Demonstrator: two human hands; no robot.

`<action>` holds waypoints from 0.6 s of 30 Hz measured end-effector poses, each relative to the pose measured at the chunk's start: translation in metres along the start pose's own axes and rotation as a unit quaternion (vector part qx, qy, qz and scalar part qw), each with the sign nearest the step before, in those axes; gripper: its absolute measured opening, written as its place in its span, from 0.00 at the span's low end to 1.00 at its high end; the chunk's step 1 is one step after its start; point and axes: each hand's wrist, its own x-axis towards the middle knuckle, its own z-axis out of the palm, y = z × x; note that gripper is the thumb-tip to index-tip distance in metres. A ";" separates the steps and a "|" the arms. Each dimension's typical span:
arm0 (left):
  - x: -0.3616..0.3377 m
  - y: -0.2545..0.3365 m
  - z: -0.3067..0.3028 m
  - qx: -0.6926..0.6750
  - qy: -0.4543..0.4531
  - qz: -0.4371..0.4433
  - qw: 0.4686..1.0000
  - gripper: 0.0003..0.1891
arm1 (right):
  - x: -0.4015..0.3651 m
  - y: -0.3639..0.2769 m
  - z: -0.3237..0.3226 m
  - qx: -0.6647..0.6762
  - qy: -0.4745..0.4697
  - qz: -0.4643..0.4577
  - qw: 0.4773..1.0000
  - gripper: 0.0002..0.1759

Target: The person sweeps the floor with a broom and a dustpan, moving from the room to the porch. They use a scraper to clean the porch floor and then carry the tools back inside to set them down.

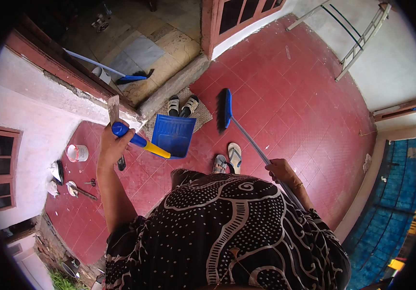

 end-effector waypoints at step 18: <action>0.152 0.011 -0.010 -0.037 -0.017 0.067 0.997 0.14 | 0.083 -0.100 -0.028 0.051 0.043 0.037 0.997 0.08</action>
